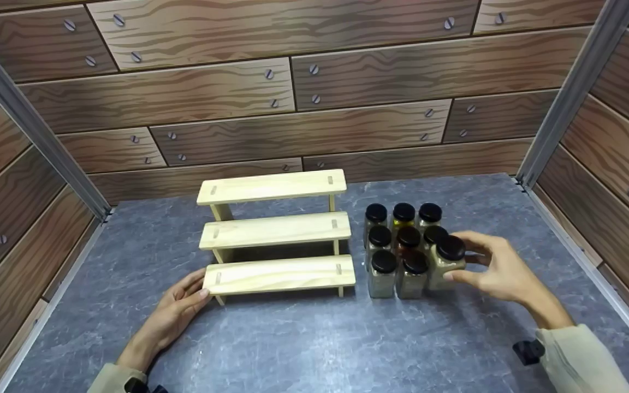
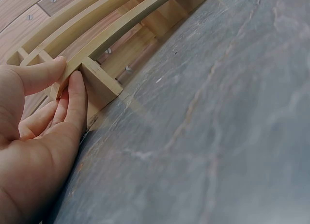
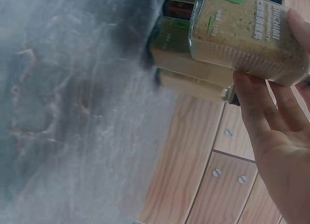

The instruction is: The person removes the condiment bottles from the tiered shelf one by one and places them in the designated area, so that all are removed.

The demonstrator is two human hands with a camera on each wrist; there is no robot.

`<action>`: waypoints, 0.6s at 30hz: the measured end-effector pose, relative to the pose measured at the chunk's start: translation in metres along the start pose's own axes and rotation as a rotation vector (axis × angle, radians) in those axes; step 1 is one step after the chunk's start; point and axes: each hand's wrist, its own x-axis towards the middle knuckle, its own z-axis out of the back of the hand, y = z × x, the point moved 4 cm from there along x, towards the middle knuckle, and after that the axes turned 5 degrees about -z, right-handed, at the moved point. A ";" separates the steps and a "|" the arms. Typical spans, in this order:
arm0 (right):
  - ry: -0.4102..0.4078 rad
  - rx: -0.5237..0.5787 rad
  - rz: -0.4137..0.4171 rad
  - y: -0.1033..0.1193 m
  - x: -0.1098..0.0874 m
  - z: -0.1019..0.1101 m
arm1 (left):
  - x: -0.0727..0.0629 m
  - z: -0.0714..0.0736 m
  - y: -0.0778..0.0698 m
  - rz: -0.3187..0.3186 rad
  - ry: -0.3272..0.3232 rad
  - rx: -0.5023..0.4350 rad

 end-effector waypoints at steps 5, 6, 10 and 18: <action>0.004 0.005 -0.019 -0.008 -0.005 -0.005 | 0.002 0.000 -0.002 0.005 -0.010 -0.018; 0.002 0.005 -0.021 -0.010 -0.005 -0.006 | 0.002 0.000 -0.003 0.004 -0.008 -0.019; -0.007 0.015 -0.023 -0.016 -0.008 -0.011 | 0.001 -0.001 -0.002 0.006 -0.014 -0.031; -0.027 0.045 -0.011 -0.025 -0.013 -0.018 | 0.000 0.001 0.000 0.008 -0.027 -0.030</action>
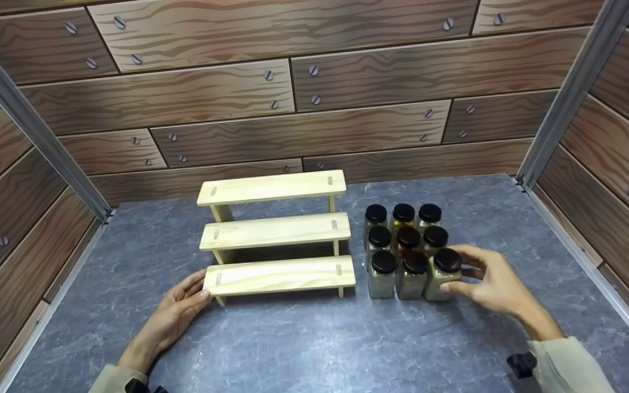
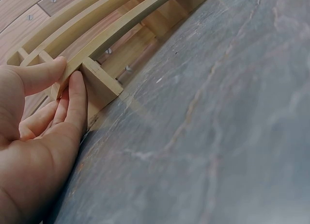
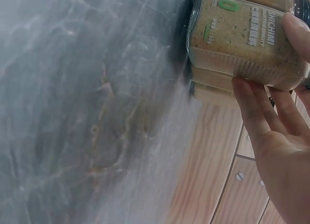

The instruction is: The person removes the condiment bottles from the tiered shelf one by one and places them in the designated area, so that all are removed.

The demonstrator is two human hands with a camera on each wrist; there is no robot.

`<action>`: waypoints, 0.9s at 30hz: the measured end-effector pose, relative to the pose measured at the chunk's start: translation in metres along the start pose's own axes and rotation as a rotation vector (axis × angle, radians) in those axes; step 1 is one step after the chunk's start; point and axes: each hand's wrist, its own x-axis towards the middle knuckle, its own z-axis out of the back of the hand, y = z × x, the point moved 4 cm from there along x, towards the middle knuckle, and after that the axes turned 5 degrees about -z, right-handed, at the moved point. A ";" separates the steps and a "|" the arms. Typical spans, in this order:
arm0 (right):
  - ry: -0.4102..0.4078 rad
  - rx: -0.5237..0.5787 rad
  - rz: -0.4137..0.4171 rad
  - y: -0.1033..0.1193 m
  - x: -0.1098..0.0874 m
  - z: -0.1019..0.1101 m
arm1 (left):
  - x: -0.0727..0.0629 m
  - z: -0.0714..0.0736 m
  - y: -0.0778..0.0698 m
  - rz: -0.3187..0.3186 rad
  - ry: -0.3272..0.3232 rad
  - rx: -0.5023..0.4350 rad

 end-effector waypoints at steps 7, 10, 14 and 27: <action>-0.004 0.019 -0.006 -0.006 -0.001 -0.004 | -0.002 0.002 0.000 0.006 0.002 0.017; -0.004 0.026 -0.012 -0.005 -0.001 -0.005 | -0.003 0.002 0.000 0.005 0.008 0.019; -0.004 0.034 -0.002 -0.002 0.001 -0.007 | -0.002 0.003 0.000 -0.004 0.002 0.012; -0.043 -0.091 -0.028 0.010 0.006 -0.005 | 0.004 0.004 -0.004 -0.005 -0.013 0.027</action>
